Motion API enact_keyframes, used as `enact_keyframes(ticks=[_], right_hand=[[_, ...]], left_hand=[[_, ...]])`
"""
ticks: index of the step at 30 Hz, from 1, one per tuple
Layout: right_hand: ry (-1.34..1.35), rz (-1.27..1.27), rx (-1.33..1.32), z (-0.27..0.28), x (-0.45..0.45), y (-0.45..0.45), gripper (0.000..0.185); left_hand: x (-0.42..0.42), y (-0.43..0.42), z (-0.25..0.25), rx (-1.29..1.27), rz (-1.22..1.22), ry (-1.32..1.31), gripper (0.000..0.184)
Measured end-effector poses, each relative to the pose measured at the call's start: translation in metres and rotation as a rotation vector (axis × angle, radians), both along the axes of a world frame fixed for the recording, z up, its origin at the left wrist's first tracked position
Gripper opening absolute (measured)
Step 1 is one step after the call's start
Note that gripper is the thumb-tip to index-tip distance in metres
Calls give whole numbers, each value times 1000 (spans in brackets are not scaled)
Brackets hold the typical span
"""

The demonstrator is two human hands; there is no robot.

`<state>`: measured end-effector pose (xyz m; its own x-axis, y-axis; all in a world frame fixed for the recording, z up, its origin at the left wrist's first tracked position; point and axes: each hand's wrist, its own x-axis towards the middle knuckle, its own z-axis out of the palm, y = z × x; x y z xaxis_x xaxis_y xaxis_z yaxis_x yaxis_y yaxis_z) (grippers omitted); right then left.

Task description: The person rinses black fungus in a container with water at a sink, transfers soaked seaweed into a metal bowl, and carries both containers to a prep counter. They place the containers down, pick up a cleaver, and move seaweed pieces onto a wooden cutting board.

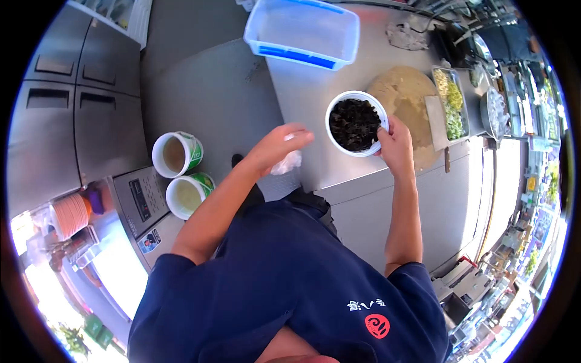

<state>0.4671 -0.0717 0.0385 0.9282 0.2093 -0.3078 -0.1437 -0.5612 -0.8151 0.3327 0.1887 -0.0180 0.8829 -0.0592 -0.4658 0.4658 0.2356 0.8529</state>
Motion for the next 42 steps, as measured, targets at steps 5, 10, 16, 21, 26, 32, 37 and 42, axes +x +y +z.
enact_keyframes(ticks=[5,10,16,21,26,32,37,42], right_hand=[[171,201,115,3,-44,169,20],[-62,358,-6,7,-59,304,27],[-532,841,-124,54,-38,423,61],[-636,1094,-224,40,25,523,71],[-651,1106,-161,49,113,625,58],[-607,1083,-75,37,225,750,31],[-418,1075,88,61,313,865,28],[-305,1109,244,75,385,991,44]], left_hand=[[-26,128,18,-364,2,137,70],[-58,238,9,-393,222,57,64],[-35,328,5,-363,368,42,65],[20,401,-2,-449,427,81,63],[101,494,1,-338,459,-9,59],[198,615,28,-395,482,-5,59],[265,723,33,-427,585,-32,59],[339,856,24,-459,544,-97,58]])
